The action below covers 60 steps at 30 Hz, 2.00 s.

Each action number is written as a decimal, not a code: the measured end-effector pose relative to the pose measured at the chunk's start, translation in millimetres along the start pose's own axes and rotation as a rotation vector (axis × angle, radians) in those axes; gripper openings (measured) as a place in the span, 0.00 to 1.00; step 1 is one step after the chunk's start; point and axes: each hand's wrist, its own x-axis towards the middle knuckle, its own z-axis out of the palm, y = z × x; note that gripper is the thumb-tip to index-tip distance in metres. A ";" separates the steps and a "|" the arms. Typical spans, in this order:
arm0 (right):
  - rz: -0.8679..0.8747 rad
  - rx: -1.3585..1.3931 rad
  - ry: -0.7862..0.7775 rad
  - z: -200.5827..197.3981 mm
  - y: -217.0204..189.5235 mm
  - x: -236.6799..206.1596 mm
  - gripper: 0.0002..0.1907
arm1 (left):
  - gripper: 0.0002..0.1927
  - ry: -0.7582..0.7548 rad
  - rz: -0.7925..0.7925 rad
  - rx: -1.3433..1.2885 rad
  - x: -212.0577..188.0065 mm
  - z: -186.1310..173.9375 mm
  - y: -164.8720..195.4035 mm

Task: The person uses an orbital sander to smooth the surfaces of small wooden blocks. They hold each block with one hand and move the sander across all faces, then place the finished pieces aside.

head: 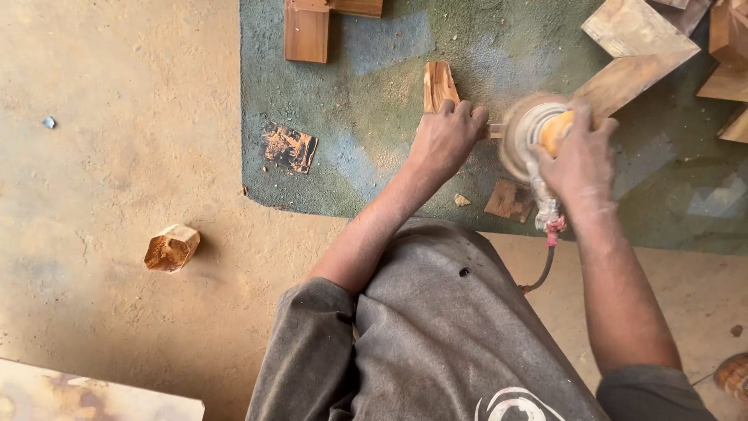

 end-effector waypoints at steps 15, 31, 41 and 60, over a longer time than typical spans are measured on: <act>-0.232 0.096 0.147 2.4 -11.3 -24.3 0.49 | 0.13 0.033 0.016 -0.011 7.2 15.9 -6.5; -0.184 0.097 0.107 13.3 -14.2 -11.9 0.50 | 0.16 0.026 0.049 0.062 0.2 14.2 -0.9; 0.056 0.389 0.299 24.0 66.2 -17.3 0.48 | 0.12 0.203 -0.031 -0.159 -19.7 -23.5 -40.2; -0.205 0.475 0.339 -14.3 59.8 -93.8 0.45 | 0.24 0.093 -0.087 0.080 -41.3 11.0 -65.6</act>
